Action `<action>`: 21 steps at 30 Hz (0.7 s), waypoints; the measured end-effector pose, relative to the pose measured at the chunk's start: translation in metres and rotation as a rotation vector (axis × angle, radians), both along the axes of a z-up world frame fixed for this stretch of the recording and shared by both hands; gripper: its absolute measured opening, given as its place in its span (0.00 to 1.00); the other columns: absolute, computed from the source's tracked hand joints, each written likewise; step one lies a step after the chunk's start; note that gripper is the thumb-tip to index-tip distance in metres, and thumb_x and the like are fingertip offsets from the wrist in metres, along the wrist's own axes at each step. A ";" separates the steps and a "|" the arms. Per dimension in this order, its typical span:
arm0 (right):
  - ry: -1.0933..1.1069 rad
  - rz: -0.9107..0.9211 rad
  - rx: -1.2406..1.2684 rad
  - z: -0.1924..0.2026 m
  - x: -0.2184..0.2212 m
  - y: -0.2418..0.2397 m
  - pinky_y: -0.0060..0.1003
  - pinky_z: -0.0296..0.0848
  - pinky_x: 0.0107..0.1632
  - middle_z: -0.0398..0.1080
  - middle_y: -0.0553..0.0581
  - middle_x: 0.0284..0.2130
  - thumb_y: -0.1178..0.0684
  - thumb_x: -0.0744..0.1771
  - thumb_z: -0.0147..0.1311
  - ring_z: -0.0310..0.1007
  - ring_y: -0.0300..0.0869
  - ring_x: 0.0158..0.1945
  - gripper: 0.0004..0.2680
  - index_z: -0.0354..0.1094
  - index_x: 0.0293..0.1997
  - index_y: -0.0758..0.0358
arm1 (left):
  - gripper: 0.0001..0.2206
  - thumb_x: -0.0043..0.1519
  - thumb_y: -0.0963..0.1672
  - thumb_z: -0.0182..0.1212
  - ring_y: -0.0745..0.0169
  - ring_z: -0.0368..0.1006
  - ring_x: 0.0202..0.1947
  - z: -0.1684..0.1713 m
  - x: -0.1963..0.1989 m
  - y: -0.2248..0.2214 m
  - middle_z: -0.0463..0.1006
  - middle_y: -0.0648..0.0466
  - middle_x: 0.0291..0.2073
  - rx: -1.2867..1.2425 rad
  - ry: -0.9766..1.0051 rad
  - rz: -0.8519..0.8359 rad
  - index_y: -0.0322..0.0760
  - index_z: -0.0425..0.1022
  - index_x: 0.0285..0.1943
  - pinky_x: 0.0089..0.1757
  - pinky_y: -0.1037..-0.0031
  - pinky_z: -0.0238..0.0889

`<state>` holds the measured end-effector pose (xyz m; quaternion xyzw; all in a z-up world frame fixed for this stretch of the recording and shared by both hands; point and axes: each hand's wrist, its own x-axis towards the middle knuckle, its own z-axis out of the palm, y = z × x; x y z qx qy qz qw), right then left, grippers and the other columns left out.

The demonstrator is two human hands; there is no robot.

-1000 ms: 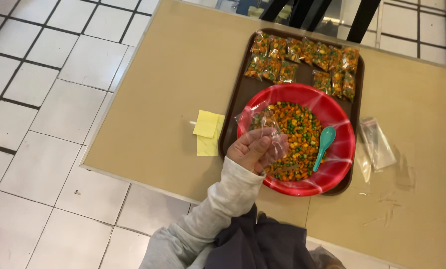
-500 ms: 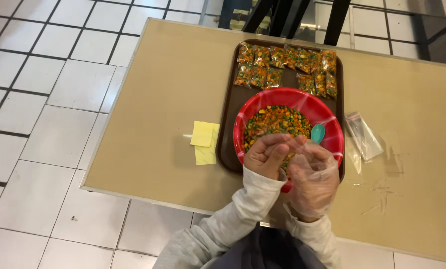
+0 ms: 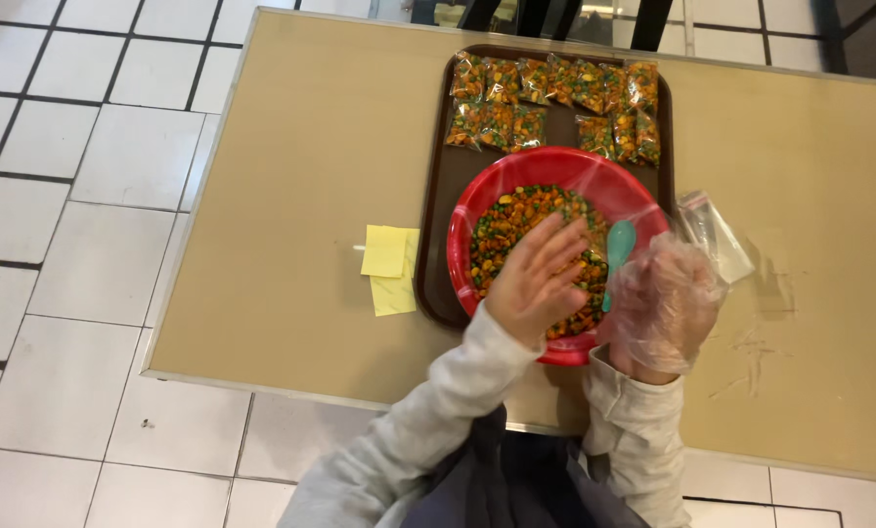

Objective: The person uses a spoon to scoop a mixture of snacks into small plastic bags, which they then seal by hand and place on a tray.

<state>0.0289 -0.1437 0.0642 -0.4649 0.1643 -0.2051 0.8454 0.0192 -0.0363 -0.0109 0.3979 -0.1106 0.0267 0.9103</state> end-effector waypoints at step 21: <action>-0.276 0.192 -0.261 -0.018 -0.018 -0.052 0.30 0.55 0.23 0.60 0.52 0.18 0.49 0.65 0.66 0.54 0.34 0.19 0.10 0.70 0.39 0.63 | 0.11 0.76 0.48 0.42 0.52 0.72 0.53 -0.066 -0.156 0.005 0.74 0.51 0.50 0.606 -0.547 -0.882 0.41 0.68 0.52 0.58 0.66 0.65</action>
